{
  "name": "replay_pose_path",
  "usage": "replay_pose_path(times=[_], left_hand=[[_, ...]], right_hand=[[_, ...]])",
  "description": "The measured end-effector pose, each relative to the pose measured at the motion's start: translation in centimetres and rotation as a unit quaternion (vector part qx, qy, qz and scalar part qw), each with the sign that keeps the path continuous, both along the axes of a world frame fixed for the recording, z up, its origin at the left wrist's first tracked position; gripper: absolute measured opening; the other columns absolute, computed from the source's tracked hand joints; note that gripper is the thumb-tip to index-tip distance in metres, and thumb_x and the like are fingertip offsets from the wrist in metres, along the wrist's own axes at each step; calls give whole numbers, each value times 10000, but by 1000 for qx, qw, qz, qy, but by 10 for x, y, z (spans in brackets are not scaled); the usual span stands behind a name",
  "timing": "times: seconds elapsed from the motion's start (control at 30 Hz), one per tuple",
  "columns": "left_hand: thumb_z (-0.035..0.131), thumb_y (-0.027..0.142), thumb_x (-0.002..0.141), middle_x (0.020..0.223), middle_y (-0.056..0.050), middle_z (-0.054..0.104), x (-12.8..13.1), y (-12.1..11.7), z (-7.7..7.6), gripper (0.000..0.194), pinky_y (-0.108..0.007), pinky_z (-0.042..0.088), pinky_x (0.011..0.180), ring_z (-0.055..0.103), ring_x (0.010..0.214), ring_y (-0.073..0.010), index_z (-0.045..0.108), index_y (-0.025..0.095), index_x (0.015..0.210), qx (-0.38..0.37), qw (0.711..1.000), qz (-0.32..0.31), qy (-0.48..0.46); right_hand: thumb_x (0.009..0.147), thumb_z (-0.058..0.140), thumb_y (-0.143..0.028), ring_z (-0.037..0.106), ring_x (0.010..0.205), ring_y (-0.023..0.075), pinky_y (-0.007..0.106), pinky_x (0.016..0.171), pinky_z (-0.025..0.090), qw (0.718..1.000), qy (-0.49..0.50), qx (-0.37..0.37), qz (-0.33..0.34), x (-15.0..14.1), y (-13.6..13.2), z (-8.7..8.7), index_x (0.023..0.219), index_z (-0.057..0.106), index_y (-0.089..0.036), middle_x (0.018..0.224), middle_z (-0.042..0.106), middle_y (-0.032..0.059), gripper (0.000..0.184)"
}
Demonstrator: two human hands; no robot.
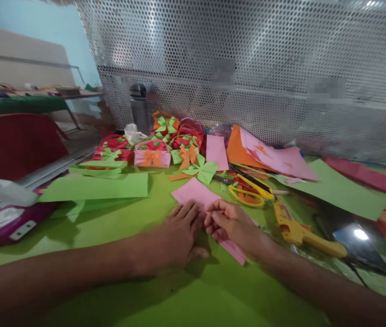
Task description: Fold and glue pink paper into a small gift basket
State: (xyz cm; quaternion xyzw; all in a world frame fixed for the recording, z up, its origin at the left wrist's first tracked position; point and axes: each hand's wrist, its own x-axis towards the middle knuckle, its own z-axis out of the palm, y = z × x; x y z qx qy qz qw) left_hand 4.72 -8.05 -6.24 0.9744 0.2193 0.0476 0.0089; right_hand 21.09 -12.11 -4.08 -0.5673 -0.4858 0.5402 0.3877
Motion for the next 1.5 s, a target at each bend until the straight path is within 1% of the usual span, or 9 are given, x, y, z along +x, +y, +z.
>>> replay_pose_path(times=[0.17,0.4,0.5,0.63,0.8,0.97,1.1,1.23,1.5], left_hand=[[343,653,788,1381,-290,291,-8,8,10,837,-561,281,983,233,1280,-435,373,-2,1309,-1,998,31,61],[461,619,758,1291,-306,423,-18,5,10,807,-586,291,956,354,1211,-441,461,-25,1244,66,989,112,73],[468,612,756,1211,-318,493,-18,5,16,794,-575,329,928,440,1124,-442,517,-54,1185,92,981,136,99],[510,612,731,1131,-301,546,-16,9,24,781,-534,389,897,489,1056,-418,556,-53,1138,86,980,145,105],[528,580,740,1125,-281,543,-18,17,16,674,-508,443,853,486,1065,-398,603,-6,1063,73,988,123,51],[508,488,801,1054,-243,576,-21,20,13,534,-485,463,816,512,1014,-358,597,8,1018,99,991,87,-18],[435,176,865,1101,-154,578,-21,12,22,239,-424,453,796,512,1010,-291,575,108,1047,182,980,-41,-72],[388,142,864,830,-78,607,-20,5,29,206,-309,455,556,539,709,-202,594,151,859,134,983,-116,-49],[422,76,831,926,-90,612,-19,10,22,183,-330,483,730,537,902,-217,588,127,891,51,996,-77,-16]], right_hand=[[817,435,-251,517,576,103,243,540,421,988,-126,85,35,18,4,8,813,516,-161,687,555,5,121],[854,479,-244,498,555,110,232,516,364,880,-428,181,101,28,-3,23,729,580,-166,617,570,-11,178],[807,562,-236,542,597,145,260,536,397,791,-538,254,147,17,-18,25,750,596,-148,681,612,24,111],[656,580,-47,586,637,216,291,490,432,604,-695,348,175,3,-37,22,841,649,-82,719,652,104,200],[620,488,-7,605,623,243,319,456,460,514,-764,363,144,-3,-41,14,918,665,-17,814,681,205,347],[612,464,-1,610,644,259,323,448,451,501,-764,375,153,-3,-39,13,856,673,-12,788,674,217,321],[715,420,-33,579,570,216,333,470,428,529,-702,450,156,-8,-43,15,822,669,-66,709,661,163,273],[786,397,-70,542,542,184,351,530,414,550,-630,517,183,-13,-47,10,811,655,-94,678,638,122,260],[721,494,-85,528,596,212,331,468,376,609,-619,428,251,-7,-42,7,912,616,-72,717,591,83,228]])
